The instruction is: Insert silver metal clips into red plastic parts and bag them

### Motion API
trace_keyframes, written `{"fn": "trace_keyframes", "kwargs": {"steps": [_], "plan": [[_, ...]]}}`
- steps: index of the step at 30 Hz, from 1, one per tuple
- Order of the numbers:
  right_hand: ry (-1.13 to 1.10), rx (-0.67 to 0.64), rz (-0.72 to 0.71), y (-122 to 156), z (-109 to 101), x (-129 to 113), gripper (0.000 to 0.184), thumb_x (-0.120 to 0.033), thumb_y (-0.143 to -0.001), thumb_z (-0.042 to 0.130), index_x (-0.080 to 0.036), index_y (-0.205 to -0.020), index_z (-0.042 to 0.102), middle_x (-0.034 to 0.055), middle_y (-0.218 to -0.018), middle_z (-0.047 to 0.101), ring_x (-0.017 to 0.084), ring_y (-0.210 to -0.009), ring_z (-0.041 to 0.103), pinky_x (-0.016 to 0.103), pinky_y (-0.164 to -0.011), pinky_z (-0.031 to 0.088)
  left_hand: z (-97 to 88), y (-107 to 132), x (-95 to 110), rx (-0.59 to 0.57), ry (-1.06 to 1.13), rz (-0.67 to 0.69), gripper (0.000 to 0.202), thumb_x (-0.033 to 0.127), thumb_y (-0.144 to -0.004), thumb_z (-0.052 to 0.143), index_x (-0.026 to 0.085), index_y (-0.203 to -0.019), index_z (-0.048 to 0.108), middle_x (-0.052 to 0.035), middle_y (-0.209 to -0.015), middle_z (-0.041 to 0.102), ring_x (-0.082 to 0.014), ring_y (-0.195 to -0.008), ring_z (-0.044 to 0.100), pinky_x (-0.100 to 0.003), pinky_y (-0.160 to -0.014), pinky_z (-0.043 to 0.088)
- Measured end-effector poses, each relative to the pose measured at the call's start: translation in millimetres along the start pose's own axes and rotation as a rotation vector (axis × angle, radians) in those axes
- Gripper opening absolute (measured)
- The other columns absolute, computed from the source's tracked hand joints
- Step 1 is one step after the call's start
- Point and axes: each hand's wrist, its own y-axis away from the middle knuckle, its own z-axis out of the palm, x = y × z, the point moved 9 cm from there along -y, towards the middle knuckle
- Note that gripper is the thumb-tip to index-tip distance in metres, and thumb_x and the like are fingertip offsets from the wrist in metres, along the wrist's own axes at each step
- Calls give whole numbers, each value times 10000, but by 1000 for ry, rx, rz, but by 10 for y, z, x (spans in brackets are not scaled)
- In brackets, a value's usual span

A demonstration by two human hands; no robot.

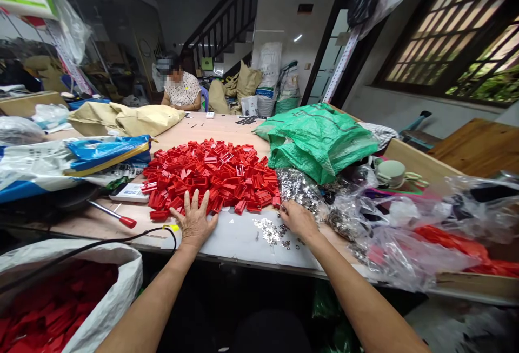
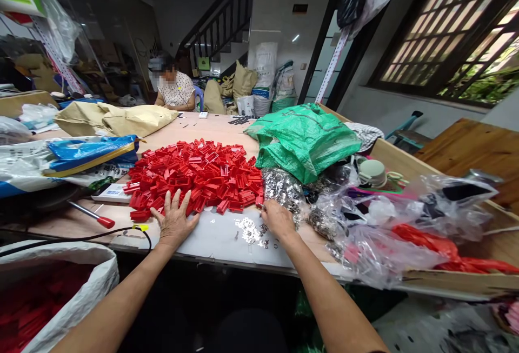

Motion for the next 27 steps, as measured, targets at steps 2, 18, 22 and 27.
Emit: {"fn": "trace_keyframes", "kwargs": {"steps": [2, 18, 22, 27], "plan": [[-23, -23, -20, 55, -4, 8, 223, -290, -906, 432, -206, -911, 638, 63, -944, 654, 180, -837, 594, 255, -650, 346, 1, 4, -4, 9, -1, 2, 664, 454, -804, 551, 260, -1418, 391, -91, -1533, 304, -359, -1432, 104, -740, -1043, -10], [-45, -30, 29, 57, -32, 101, 250, -327, -920, 437, -244, -1041, 640, 77, -1029, 661, 213, -925, 609, 279, -721, 398, -50, 40, 40, 22, 5, 38, 638, 429, -821, 534, 260, -1420, 392, -82, -1523, 327, -338, -1434, 128, -703, -1071, -40], [-4, -39, 65, 36, -36, 177, 225, -287, -906, 437, -217, -959, 644, 93, -986, 668, 221, -872, 630, 293, -701, 403, -46, 40, 36, 39, -7, 46, 636, 427, -819, 540, 260, -1416, 397, -85, -1515, 343, -338, -1429, 149, -707, -1066, -52], [-6, -49, 61, 13, -37, 190, 210, -273, -875, 466, -260, -994, 638, 60, -1012, 680, 220, -903, 634, 286, -686, 409, -45, 40, 46, 68, -8, 57, 632, 417, -814, 544, 258, -1410, 406, -87, -1508, 354, -335, -1426, 157, -706, -1061, -74]]}}
